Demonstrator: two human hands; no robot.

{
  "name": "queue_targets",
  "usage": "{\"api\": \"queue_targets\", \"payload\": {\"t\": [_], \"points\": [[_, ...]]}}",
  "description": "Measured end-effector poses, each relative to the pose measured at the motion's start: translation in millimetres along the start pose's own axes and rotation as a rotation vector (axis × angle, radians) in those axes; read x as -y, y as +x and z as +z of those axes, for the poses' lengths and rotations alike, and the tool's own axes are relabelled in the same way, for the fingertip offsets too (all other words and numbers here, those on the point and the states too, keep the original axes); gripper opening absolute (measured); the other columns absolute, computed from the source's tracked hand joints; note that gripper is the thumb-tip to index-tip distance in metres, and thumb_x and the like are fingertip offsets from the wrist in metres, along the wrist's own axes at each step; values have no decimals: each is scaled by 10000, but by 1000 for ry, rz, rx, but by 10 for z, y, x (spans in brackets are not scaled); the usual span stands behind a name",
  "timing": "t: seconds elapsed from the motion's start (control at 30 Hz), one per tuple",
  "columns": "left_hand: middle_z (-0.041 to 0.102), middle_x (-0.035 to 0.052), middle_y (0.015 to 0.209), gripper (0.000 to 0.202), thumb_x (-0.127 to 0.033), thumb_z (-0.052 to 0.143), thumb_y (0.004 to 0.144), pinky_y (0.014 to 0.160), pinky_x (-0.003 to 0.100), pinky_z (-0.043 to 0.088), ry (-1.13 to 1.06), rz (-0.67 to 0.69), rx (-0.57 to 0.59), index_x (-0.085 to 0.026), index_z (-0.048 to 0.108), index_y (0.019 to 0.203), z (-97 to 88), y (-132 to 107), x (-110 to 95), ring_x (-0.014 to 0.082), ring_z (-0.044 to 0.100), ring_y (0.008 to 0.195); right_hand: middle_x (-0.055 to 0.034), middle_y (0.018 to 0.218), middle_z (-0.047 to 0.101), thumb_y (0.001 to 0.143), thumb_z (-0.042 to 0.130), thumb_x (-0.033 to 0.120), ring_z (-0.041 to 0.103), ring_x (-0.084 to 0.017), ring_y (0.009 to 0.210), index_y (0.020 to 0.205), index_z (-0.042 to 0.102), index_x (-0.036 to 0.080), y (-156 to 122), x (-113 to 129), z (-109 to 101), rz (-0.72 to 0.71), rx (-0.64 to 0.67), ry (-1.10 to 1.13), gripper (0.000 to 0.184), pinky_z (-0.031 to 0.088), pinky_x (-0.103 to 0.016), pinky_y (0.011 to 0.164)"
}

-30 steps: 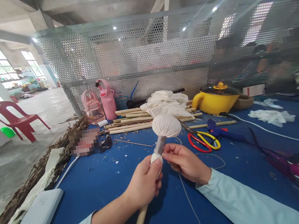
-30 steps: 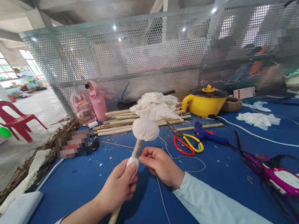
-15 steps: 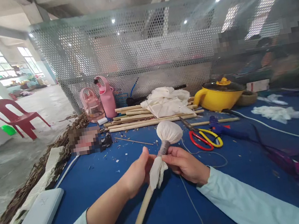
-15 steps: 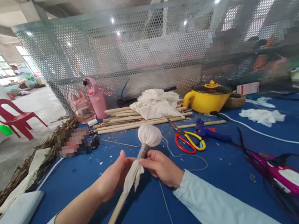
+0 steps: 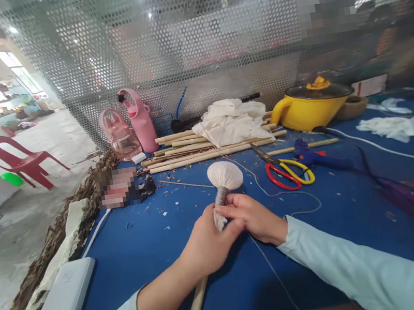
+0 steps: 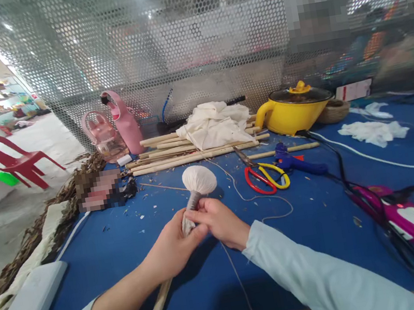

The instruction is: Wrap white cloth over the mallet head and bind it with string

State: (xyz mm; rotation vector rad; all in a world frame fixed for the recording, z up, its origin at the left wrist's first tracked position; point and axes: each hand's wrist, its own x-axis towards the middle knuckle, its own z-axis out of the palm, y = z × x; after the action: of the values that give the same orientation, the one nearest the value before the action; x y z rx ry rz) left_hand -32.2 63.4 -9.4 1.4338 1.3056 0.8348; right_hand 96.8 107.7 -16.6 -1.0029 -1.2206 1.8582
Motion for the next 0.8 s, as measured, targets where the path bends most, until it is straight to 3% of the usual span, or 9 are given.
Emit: {"api": "queue_targets", "payload": {"t": [0.07, 0.17, 0.3, 0.5, 0.67, 0.8], "points": [[616, 41, 936, 344, -404, 582, 772, 725, 263, 407, 90, 62, -7, -172, 535, 1022, 6, -16, -16, 156, 545, 823, -3, 634, 583, 616, 730, 348, 535, -114, 600, 718, 559, 130, -10, -2, 0, -2, -19, 15, 295, 394, -230, 542], [608, 33, 890, 220, -358, 448, 860, 691, 260, 375, 156, 64, -8, -175, 525, 955, 6, -30, -19, 145, 527, 783, 33, 559, 522, 643, 713, 337, 452, -78, 505, 707, 554, 140, -42, 10, -21, 5, -42, -9, 261, 320, -213, 460], [542, 3, 705, 308, -434, 341, 890, 567, 253, 300, 259, -23, -46, -178, 467, 774, -9, -52, -33, 122, 438, 611, 74, 498, 437, 676, 694, 347, 276, -34, 399, 723, 552, 141, -84, 41, -61, 1, -49, -46, 254, 204, -216, 396], [464, -19, 614, 422, -512, 276, 885, 520, 235, 272, 216, -9, -13, -180, 432, 678, -12, -61, -104, 99, 352, 555, 79, 493, 403, 705, 675, 370, 236, -30, 385, 733, 536, 147, -142, 85, -73, -62, -104, -44, 264, 155, -228, 383], [365, -57, 541, 437, -591, 292, 844, 422, 201, 245, -86, -87, 10, -190, 405, 713, 15, -31, -58, 66, 304, 449, 90, 475, 361, 737, 625, 439, 229, -43, 380, 798, 524, 163, -167, 79, -68, -153, -59, -85, 300, 135, -223, 374], [259, -100, 472, 429, -620, 316, 818, 354, 170, 192, -333, -185, 45, -204, 367, 724, -2, -10, -93, 40, 203, 359, 92, 462, 311, 743, 618, 442, 227, -46, 401, 689, 479, 172, -182, 93, -104, -226, -74, -161, 308, 142, -213, 389]]}}
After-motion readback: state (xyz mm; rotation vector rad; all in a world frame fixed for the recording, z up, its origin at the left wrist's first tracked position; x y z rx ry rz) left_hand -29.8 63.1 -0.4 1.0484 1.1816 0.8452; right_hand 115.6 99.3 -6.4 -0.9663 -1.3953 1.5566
